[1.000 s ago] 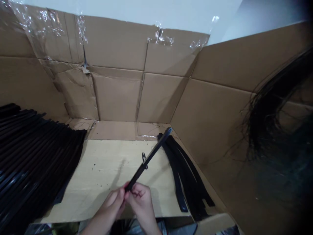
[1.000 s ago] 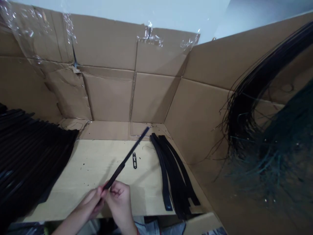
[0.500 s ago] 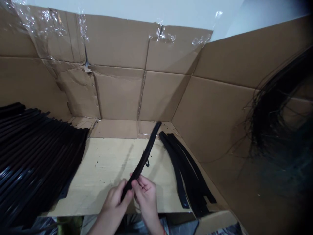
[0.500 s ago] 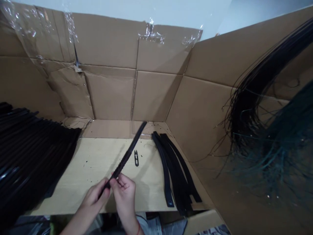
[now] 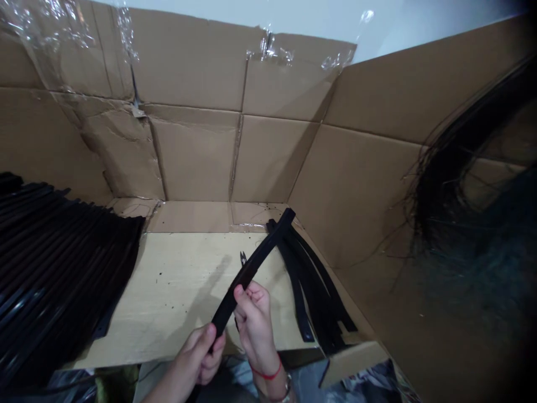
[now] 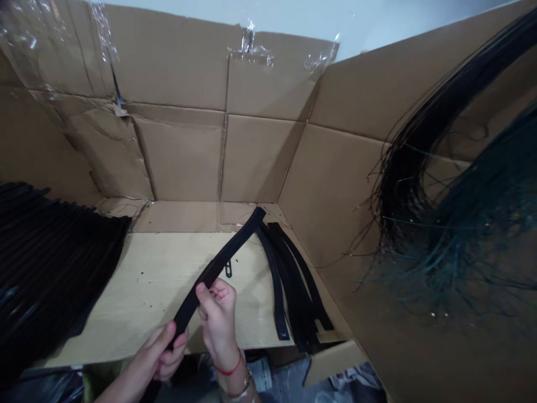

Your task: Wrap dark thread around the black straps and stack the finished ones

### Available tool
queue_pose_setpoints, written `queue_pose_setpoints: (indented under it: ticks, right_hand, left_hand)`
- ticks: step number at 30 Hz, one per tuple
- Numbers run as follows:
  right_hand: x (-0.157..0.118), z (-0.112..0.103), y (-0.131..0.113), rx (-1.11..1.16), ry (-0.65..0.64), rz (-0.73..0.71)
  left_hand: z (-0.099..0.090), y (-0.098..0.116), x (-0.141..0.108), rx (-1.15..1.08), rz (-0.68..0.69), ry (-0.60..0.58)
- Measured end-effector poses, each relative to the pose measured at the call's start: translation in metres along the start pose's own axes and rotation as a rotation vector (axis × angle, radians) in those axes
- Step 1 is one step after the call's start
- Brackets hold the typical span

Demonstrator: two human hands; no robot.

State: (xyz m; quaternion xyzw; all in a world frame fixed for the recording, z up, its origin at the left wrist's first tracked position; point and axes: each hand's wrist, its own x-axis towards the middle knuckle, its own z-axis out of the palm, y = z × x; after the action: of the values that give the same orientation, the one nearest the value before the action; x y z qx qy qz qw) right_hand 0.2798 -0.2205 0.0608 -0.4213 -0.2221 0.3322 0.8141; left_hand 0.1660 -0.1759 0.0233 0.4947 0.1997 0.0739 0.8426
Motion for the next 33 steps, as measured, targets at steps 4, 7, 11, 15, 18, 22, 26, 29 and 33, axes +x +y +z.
queue_pose_setpoints:
  ticks: [4,7,11,15,18,22,26,29,33]
  right_hand:
    - [0.0,0.001,0.006,0.028,-0.035,0.005]
    - [-0.002,0.003,0.014,-0.015,-0.153,0.035]
    - [-0.008,0.008,0.023,-0.089,-0.381,0.158]
    - [-0.012,0.01,0.017,-0.17,-0.348,0.078]
    - [-0.012,0.009,0.007,-0.235,-0.307,0.033]
    - [-0.015,0.004,0.001,-0.243,-0.21,-0.016]
    - [-0.02,0.004,0.003,-0.255,-0.199,0.02]
    - [-0.023,0.01,0.005,-0.273,-0.271,0.085]
    - [-0.023,0.016,0.005,-0.34,-0.268,0.125]
  left_hand:
    - [-0.015,-0.008,-0.014,0.025,-0.011,0.037]
    - [-0.032,-0.004,-0.02,0.066,0.018,-0.016]
    - [-0.042,0.013,-0.019,0.134,0.126,-0.005]
    - [-0.026,0.026,-0.008,-0.01,0.068,0.036]
    - [-0.006,0.025,0.0,-0.096,0.007,0.08]
    - [0.012,0.018,0.003,-0.098,-0.008,0.135]
    - [0.006,0.011,-0.003,-0.109,-0.01,0.126]
    - [-0.003,0.004,-0.005,-0.14,-0.037,0.06]
    - [-0.006,0.0,-0.004,-0.186,-0.022,0.177]
